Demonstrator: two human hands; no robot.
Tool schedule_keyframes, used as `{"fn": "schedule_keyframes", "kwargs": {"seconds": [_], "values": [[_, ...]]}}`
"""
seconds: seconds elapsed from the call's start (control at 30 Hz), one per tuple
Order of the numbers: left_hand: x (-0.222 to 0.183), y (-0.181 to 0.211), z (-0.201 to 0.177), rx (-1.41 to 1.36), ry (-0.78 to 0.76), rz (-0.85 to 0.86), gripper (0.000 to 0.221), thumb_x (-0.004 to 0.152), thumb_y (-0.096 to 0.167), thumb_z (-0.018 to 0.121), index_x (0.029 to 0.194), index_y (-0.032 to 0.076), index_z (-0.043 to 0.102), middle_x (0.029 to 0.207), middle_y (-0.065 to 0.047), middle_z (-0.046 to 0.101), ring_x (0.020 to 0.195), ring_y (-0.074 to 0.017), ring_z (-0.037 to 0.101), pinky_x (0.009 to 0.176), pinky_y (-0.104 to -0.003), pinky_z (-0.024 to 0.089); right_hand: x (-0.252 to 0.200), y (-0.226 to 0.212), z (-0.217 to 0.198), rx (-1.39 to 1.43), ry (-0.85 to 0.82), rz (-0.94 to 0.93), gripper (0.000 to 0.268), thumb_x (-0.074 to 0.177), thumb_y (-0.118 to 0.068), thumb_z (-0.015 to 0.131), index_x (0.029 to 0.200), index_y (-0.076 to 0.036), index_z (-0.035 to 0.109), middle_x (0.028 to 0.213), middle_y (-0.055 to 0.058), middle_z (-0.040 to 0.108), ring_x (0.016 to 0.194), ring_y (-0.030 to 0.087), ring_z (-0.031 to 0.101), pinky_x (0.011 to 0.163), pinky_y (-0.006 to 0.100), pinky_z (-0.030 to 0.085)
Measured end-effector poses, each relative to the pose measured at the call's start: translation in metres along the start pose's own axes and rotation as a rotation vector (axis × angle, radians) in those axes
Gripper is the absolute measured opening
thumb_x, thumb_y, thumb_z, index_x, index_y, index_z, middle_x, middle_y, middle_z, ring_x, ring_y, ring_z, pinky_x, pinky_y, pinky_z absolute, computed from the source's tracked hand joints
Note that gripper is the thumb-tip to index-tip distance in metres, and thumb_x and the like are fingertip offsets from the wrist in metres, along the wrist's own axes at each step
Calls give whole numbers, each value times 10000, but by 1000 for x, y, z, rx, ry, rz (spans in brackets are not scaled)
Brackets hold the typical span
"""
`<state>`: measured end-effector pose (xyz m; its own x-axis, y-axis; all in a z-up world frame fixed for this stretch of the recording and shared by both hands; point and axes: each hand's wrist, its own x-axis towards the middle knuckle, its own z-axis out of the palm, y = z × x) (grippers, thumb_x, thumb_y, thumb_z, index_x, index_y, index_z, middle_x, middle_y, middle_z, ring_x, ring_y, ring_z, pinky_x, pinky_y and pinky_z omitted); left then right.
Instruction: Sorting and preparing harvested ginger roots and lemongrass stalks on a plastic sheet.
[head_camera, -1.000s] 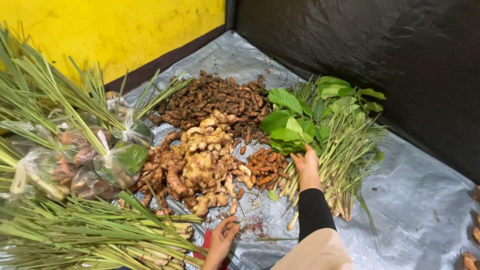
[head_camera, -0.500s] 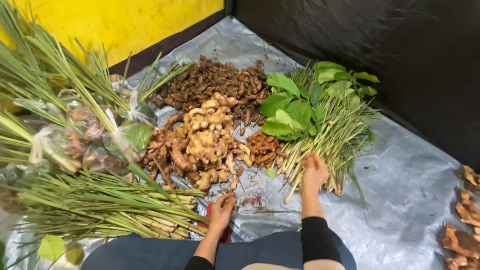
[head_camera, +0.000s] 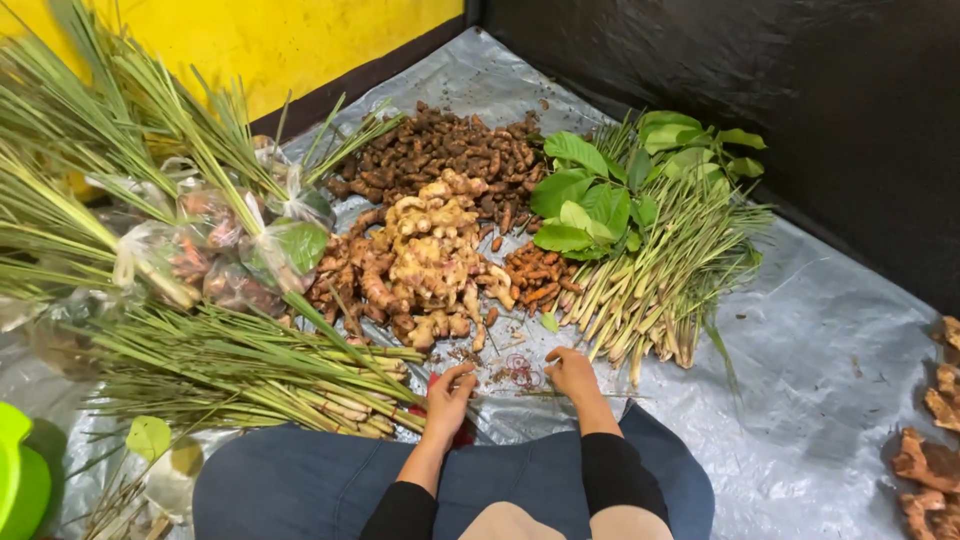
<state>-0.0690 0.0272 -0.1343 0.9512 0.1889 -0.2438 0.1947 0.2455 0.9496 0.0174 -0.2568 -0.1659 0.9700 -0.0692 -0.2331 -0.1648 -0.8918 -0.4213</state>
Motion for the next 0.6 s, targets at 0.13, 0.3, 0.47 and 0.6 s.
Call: {"fn": "schedule_keyframes", "kwargs": {"seconds": [0.13,0.3,0.47,0.6], "values": [[-6,11,1,-16,17,-20,255,913,127,739,1165,96,761,866,-131,783,659,-162,732,572,-249,575,-21,-40,-15,-69,-65,38,128,824,-305,769,944,-282,810,975,24,785,1084,293,729,958,432,594],[-7,12,1,-23,36,-43,253,906,122,740,1156,93,760,855,-124,785,646,-162,736,558,-236,562,-34,-78,-11,-227,-169,-114,163,796,-305,816,906,-193,770,973,56,738,1074,318,719,943,480,583],[-6,6,1,-46,48,-47,259,900,118,745,1156,86,759,848,-121,781,639,-159,731,566,-236,560,-27,-69,9,-272,-190,-166,191,782,-318,820,890,-182,738,988,80,676,1087,335,698,952,497,568],[-6,9,2,-50,42,-46,263,903,109,741,1164,78,760,857,-128,778,647,-159,726,596,-246,572,-18,-63,4,-57,-226,-87,174,842,-321,785,931,-173,772,1007,89,715,1129,333,692,980,485,559]]}}
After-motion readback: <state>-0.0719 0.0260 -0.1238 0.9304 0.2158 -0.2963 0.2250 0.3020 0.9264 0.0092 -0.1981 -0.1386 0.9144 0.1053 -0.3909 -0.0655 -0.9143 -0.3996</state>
